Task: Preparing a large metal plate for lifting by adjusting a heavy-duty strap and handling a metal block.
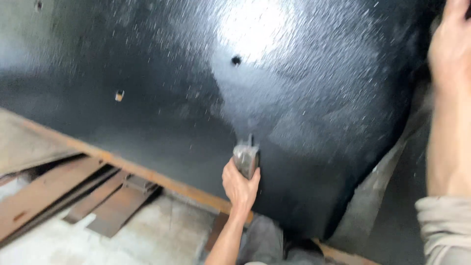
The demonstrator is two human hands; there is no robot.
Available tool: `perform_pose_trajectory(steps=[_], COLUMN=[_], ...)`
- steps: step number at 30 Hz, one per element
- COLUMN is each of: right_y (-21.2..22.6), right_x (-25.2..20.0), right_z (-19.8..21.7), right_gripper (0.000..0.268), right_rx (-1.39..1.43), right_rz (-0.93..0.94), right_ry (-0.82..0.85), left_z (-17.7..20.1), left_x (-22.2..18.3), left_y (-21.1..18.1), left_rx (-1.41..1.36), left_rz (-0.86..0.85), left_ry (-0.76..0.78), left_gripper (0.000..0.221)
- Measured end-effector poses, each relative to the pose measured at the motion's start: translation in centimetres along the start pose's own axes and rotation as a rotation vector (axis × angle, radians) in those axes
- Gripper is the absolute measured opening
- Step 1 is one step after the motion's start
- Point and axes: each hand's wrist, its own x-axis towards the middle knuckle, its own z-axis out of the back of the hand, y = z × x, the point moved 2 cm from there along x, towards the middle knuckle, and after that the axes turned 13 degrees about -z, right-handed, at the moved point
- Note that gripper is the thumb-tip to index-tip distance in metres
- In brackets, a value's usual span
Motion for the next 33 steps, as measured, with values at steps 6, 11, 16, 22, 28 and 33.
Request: perform_pose_trajectory(steps=[6, 11, 16, 22, 28, 33], right_y=[9.5, 6.6, 1.8, 0.1, -0.4, -0.3], right_x=[-28.7, -45.1, -50.1, -50.1, -56.9, -61.5], right_z=[16.1, 14.1, 7.3, 10.0, 15.5, 25.5], right_gripper=[0.067, 0.084, 0.093, 0.085, 0.069, 0.065], right_rx=[0.818, 0.539, 0.504, 0.592, 1.121, 1.937], right_rz=[-0.069, -0.215, -0.224, -0.111, -0.332, -0.556], right_ry=[0.048, 0.226, 0.397, 0.446, 0.639, 0.823], left_z=[2.2, 3.6, 1.9, 6.2, 8.7, 9.9], left_x=[-2.1, -6.7, -12.6, -21.1, -28.2, -30.4], left_y=[-0.6, -3.3, -4.0, -6.0, -4.6, -5.0], left_rx=[-0.979, -1.485, -1.855, -1.635, -1.595, -1.422], left_rz=[0.06, 0.094, -0.021, 0.112, -0.222, -0.258], left_ry=[0.118, 0.26, 0.413, 0.249, 0.196, 0.161], left_gripper=[0.083, 0.076, 0.071, 0.054, 0.057, 0.062])
